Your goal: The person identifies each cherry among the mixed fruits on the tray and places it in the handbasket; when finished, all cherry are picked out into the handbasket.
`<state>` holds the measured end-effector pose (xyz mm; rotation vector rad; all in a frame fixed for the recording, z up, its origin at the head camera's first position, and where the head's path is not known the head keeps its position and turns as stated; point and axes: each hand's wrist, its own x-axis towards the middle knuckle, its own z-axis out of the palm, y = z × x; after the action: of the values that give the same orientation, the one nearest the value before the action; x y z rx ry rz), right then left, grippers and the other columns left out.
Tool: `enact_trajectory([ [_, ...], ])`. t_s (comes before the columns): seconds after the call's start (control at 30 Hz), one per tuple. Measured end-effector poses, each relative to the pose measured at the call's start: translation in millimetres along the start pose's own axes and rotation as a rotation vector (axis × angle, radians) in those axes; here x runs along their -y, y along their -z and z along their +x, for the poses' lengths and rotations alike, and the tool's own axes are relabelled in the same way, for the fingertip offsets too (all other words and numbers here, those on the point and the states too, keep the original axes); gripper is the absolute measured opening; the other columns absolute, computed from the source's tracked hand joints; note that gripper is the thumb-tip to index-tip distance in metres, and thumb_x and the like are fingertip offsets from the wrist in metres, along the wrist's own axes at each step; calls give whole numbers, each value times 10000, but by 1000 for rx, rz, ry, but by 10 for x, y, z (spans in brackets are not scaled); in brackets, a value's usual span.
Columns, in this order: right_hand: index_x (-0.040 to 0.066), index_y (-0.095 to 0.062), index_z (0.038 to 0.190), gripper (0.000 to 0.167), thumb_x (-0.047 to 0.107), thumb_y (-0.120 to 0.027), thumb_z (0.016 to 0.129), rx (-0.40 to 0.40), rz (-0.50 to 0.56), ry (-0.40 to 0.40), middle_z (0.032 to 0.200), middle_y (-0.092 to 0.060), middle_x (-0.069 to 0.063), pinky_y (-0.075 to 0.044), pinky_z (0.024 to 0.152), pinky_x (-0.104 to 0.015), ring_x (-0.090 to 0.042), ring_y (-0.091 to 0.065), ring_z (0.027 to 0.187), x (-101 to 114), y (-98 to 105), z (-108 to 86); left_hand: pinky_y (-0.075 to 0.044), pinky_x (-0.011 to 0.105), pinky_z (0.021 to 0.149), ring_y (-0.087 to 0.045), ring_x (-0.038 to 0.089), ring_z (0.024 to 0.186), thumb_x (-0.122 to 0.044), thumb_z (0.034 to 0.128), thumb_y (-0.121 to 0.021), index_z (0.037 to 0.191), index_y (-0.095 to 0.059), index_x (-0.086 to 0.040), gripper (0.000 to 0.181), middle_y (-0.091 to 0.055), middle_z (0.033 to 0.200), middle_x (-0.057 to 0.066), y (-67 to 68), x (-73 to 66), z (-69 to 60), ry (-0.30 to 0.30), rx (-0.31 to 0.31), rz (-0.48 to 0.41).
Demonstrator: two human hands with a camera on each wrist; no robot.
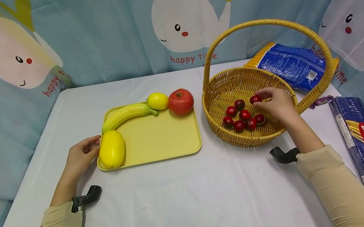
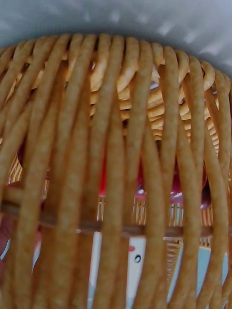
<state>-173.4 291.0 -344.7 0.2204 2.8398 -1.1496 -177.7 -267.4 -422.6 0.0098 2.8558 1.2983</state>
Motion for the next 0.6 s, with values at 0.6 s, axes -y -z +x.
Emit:
enact_trajectory([
  [0.6,2,-499,1271,523,348,-590,889,-25,-25,40,1249,-504,-235,-413,859,-503,-376,-476,1076,-44,-5,1,-411,60,661,-519,205,905,-91,901,-555,1284,-513,8,398,-576,1100,179,-6,18,24,-24,7,2],
])
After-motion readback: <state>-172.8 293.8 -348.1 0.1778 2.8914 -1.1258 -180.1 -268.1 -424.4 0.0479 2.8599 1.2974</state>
